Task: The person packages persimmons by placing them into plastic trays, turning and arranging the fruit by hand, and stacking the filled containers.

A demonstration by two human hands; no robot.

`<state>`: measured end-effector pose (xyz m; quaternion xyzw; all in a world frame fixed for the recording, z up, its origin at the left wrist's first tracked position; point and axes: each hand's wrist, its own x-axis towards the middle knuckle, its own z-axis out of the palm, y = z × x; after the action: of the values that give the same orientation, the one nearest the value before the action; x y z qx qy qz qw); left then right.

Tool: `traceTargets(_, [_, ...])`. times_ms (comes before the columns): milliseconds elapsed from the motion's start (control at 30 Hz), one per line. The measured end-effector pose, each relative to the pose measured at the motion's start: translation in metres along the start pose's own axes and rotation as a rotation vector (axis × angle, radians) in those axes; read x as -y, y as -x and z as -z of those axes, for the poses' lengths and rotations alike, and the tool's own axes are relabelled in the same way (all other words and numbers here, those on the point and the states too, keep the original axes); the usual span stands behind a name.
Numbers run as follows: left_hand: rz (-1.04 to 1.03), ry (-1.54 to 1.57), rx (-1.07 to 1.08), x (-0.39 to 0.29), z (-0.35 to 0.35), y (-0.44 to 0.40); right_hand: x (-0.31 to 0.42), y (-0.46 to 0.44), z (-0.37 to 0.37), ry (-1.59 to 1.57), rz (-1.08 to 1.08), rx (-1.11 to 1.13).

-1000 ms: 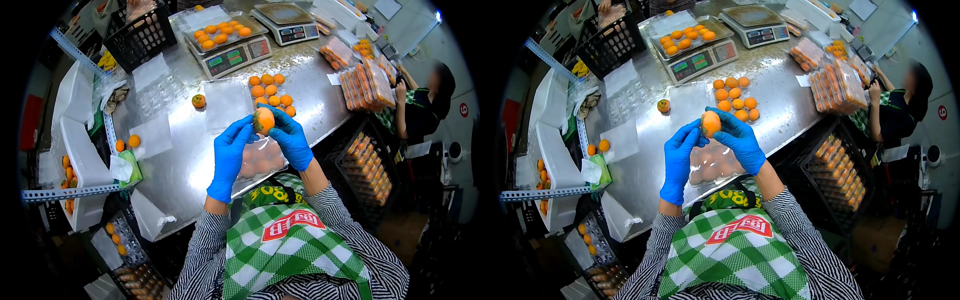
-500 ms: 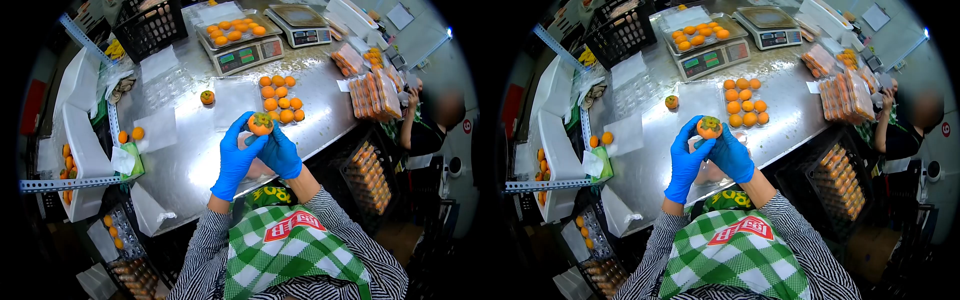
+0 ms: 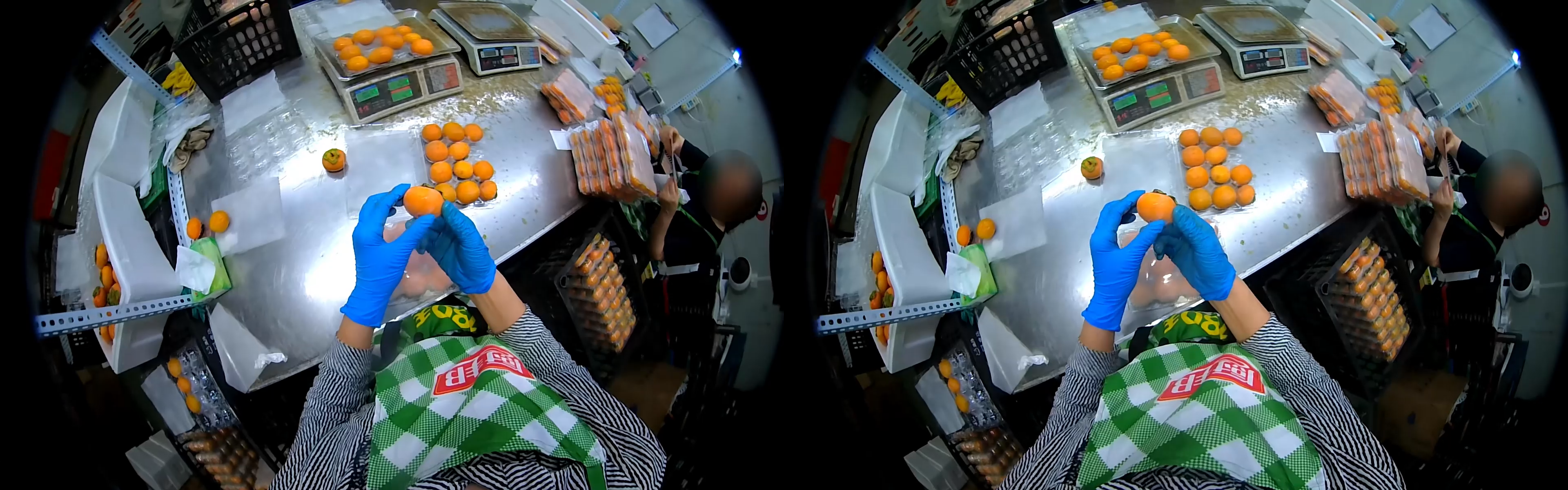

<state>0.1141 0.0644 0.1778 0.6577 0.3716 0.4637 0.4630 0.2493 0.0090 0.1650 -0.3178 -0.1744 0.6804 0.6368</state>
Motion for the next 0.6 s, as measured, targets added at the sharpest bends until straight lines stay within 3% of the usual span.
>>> traceTargets(167, [0.096, 0.114, -0.092, -0.008, -0.014, -0.005, 0.004, -0.005, -0.010, 0.187, 0.040, -0.076])
traceTargets(233, [0.040, 0.118, -0.138, 0.000, -0.023, -0.009, 0.000, -0.009, -0.011, 0.116, -0.017, -0.130])
traceTargets(433, [0.298, 0.418, -0.191, 0.028, -0.017, -0.013, -0.005, -0.020, 0.006, -0.107, -0.190, -0.111])
traceTargets(600, [0.381, -0.085, -0.305, 0.081, 0.023, 0.011, -0.013, -0.032, 0.010, -0.261, -0.327, -0.089])
